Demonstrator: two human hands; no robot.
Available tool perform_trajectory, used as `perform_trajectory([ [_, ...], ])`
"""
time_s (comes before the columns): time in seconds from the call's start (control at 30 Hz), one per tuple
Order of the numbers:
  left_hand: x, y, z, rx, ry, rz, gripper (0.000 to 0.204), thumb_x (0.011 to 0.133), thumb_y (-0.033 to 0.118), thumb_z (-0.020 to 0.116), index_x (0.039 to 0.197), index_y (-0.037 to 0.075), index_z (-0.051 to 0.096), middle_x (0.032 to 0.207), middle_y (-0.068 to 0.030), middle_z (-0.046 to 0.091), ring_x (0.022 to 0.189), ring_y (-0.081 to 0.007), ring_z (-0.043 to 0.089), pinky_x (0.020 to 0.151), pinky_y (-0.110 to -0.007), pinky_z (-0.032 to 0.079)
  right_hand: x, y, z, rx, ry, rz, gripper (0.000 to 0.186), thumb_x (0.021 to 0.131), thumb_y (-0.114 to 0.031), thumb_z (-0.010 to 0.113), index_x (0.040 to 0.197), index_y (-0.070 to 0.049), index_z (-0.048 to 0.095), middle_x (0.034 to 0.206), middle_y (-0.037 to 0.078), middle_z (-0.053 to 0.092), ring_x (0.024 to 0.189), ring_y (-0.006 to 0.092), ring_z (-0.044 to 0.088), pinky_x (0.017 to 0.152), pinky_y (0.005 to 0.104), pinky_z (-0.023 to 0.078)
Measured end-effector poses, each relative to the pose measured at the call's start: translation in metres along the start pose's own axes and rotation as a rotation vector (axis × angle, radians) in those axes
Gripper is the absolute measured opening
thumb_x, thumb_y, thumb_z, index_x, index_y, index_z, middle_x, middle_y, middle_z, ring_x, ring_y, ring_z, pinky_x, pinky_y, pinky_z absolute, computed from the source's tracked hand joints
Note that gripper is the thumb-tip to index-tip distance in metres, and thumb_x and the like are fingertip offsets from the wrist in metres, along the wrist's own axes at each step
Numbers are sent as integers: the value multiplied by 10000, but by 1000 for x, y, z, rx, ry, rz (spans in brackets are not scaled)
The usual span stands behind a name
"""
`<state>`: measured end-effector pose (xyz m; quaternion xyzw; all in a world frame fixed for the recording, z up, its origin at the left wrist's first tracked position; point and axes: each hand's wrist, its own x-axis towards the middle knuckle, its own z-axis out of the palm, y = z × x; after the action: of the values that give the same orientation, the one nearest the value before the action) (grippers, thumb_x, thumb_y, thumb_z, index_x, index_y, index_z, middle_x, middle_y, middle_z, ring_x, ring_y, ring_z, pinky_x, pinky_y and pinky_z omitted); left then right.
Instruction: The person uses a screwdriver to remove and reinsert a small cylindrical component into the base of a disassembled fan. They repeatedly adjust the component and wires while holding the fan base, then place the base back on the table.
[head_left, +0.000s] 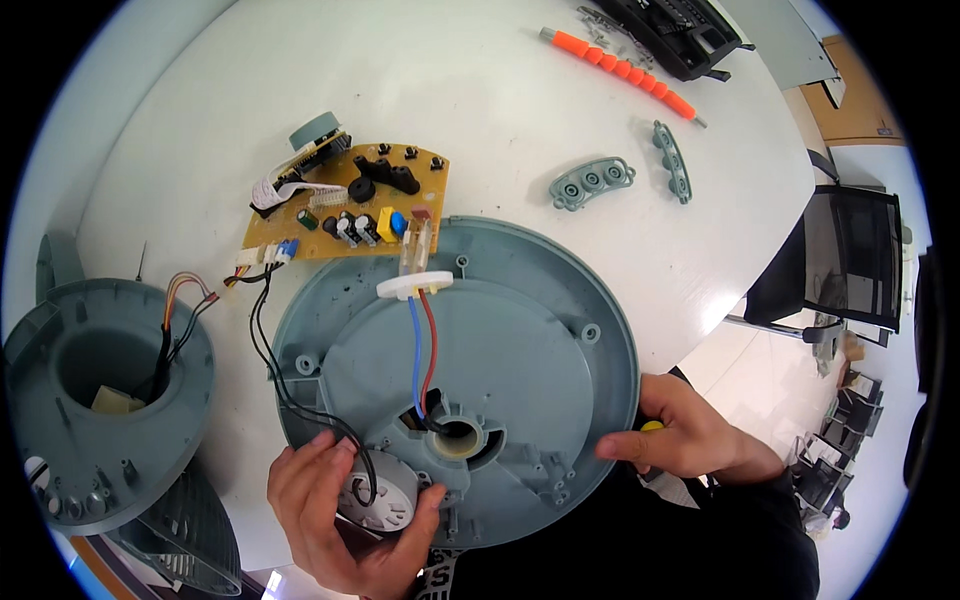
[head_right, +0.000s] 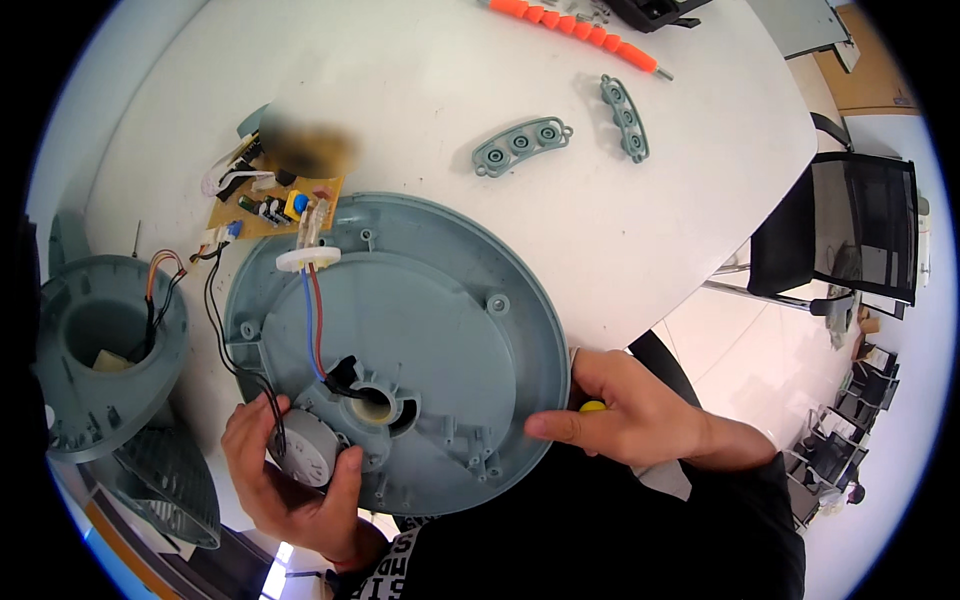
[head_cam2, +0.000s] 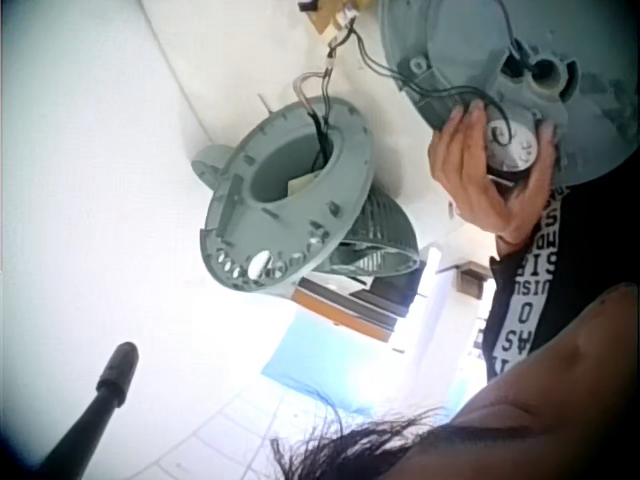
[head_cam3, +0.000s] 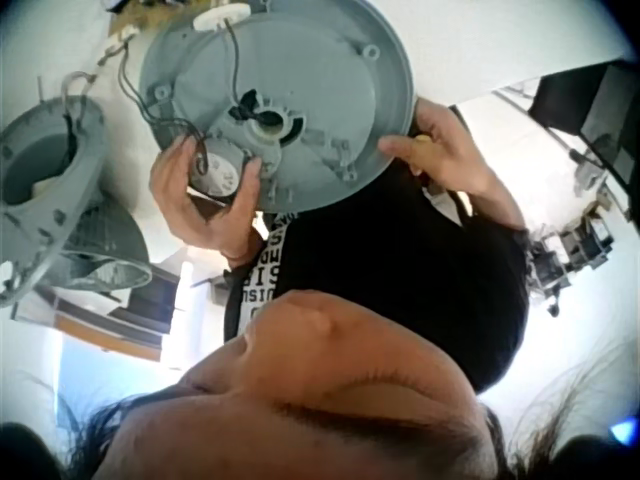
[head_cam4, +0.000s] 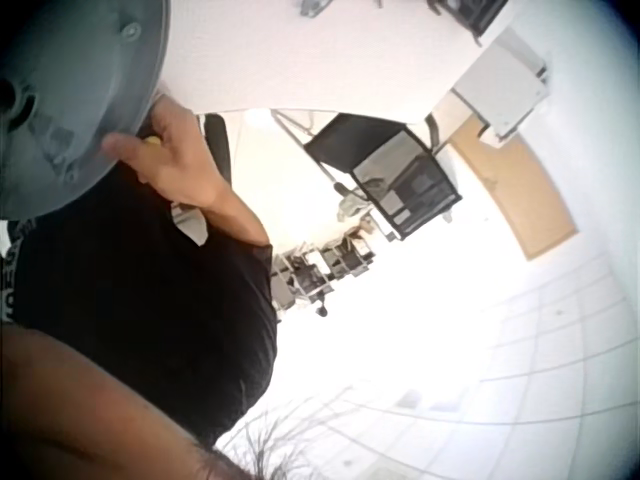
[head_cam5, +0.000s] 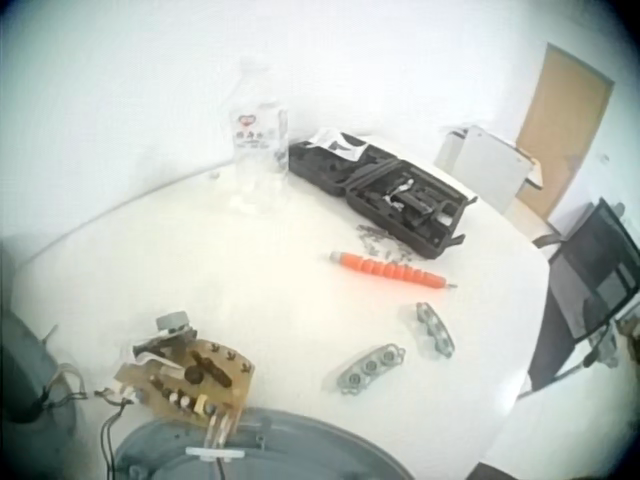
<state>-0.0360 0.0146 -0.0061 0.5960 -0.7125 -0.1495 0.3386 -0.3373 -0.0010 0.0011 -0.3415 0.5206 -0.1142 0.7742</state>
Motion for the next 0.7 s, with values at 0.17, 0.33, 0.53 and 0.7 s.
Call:
perform_trajectory([
  [0.17, 2, -8, 4, -61, -8, 13, 702, 685, 236, 858, 1253, -79, 591, 1104, -216, 632, 1051, -338, 595, 935, -435, 471, 0, 6, 2, 56, 35, -46, 342, 943, -226, 716, 1152, 21, 606, 782, 55, 651, 585, 96, 587, 538, 231, 446],
  [0.33, 1, -9, 2, -53, -8, -1, 685, 659, 150, 836, 1256, -82, 594, 1116, -220, 630, 1048, -333, 607, 937, -418, 484, 1, -7, 6, -4, 41, 24, 345, 940, -231, 720, 1142, 27, 611, 809, 52, 658, 602, 91, 587, 552, 229, 446],
  [0.53, 1, -11, 7, -71, -14, -1, 678, 618, 65, 800, 1249, -84, 600, 1156, -231, 619, 1052, -331, 615, 962, -418, 483, 3, -17, 9, -55, 68, 54, 346, 934, -212, 723, 1147, 34, 610, 864, 68, 677, 743, 112, 623, 671, 253, 479],
  [0.7, 1, -14, 7, -99, -17, -25, 654, 666, 97, 798, 1258, -86, 586, 1160, -233, 613, 1068, -332, 609, 970, -423, 478, 1, -32, 16, -180, 151, 37, 331, 952, -185, 681, 1179, 35, 583, 900, 112, 706, 801, 141, 661, 715, 268, 503],
])
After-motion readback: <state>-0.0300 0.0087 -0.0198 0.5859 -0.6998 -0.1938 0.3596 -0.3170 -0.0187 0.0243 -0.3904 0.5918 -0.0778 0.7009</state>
